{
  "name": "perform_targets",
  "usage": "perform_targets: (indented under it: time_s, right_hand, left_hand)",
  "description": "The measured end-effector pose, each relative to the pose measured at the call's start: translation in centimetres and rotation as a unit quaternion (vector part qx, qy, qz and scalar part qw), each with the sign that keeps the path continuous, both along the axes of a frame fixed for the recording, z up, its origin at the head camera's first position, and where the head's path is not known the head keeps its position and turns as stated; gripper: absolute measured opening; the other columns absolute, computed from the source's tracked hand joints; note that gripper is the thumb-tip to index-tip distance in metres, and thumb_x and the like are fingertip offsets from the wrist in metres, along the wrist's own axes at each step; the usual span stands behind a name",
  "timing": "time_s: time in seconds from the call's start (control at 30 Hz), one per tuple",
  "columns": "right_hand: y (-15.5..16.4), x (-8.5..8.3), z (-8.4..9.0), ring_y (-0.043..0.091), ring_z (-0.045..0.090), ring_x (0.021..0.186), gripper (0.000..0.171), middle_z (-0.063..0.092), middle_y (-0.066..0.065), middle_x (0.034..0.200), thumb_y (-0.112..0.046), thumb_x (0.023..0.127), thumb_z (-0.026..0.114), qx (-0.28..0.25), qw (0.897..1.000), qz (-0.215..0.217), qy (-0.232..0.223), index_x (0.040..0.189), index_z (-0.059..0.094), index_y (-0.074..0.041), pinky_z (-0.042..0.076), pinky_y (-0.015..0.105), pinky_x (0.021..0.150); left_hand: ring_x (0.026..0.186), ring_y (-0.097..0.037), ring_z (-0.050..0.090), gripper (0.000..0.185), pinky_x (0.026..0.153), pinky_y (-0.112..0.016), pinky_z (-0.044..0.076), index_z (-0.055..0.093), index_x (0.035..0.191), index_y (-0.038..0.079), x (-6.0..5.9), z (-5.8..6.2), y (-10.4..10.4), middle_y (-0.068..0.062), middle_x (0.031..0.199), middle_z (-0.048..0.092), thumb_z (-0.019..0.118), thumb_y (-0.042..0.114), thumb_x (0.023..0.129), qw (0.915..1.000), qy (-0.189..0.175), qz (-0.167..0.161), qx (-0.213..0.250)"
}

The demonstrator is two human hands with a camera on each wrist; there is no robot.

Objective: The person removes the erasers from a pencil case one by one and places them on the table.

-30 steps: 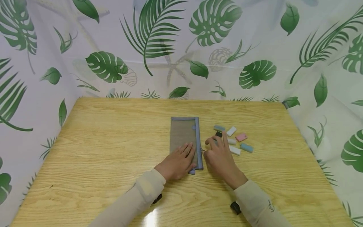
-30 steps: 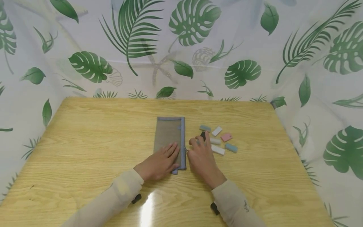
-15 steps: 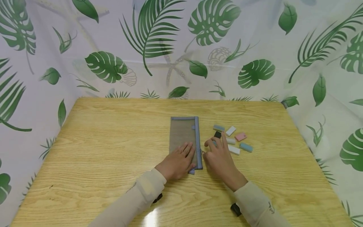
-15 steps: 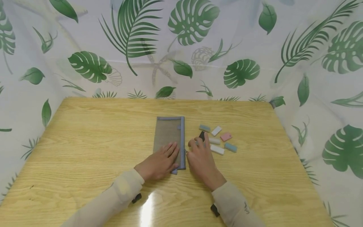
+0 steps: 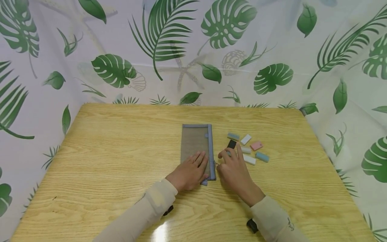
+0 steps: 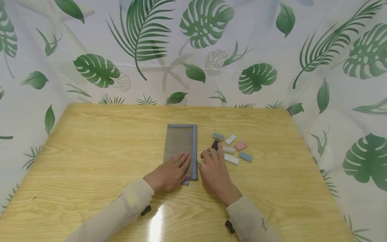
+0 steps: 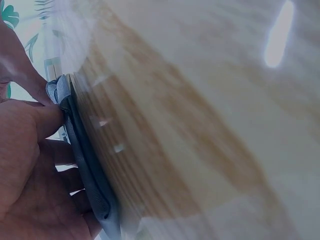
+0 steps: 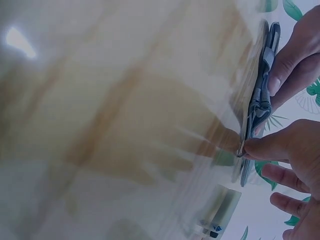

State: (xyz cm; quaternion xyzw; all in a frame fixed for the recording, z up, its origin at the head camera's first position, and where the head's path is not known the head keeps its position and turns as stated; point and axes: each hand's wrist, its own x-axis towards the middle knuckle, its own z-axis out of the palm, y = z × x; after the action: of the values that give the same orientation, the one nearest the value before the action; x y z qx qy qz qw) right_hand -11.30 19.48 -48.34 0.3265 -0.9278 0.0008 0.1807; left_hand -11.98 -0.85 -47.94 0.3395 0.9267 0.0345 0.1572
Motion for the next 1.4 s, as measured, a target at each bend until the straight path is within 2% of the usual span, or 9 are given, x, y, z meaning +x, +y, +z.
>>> perform_targets:
  time_s: [0.57,0.87,1.13,1.4]
  right_hand:
    - [0.2,0.6,-0.1,0.042,0.056,0.112,0.013,0.062,0.009,0.102,-0.006,0.077,0.081,0.010,1.000,0.008,0.013,0.066,0.078,-0.013,0.029,0.073,0.110]
    - [0.1,0.9,-0.1,0.042,0.057,0.109,0.018,0.061,0.010,0.098,-0.004,0.074,0.084,-0.017,0.999,0.017,0.031,0.060,0.075,-0.012,0.032,0.073,0.107]
    - [0.1,1.4,0.1,0.040,0.054,0.110,0.017,0.061,0.009,0.100,-0.005,0.076,0.083,-0.012,1.000,0.008,0.018,0.063,0.078,-0.014,0.030,0.072,0.109]
    - [0.2,1.7,0.1,0.041,0.055,0.109,0.016,0.061,0.009,0.099,-0.004,0.074,0.083,-0.020,0.999,0.018,0.021,0.062,0.077,-0.014,0.031,0.073,0.107]
  left_hand:
    - [0.154,-0.030,0.015,0.064,0.124,-0.042,0.020,0.020,0.161,0.001,0.1,0.3,0.1,-0.017,0.167,0.016,0.034,0.039,0.112,1.0000,-0.003,0.000,0.003]
    - [0.154,-0.031,0.015,0.065,0.124,-0.042,0.020,0.020,0.160,-0.001,0.1,0.2,0.0,-0.018,0.167,0.016,0.033,0.040,0.112,1.0000,0.000,0.000,0.008]
    - [0.154,-0.031,0.015,0.065,0.124,-0.043,0.019,0.019,0.160,-0.001,0.0,0.1,-0.1,-0.018,0.167,0.015,0.033,0.040,0.111,0.9999,-0.001,0.000,0.011]
    - [0.154,-0.032,0.016,0.065,0.123,-0.043,0.020,0.020,0.160,-0.002,0.1,0.3,-0.1,-0.020,0.166,0.017,0.034,0.039,0.111,0.9999,0.003,-0.002,0.016]
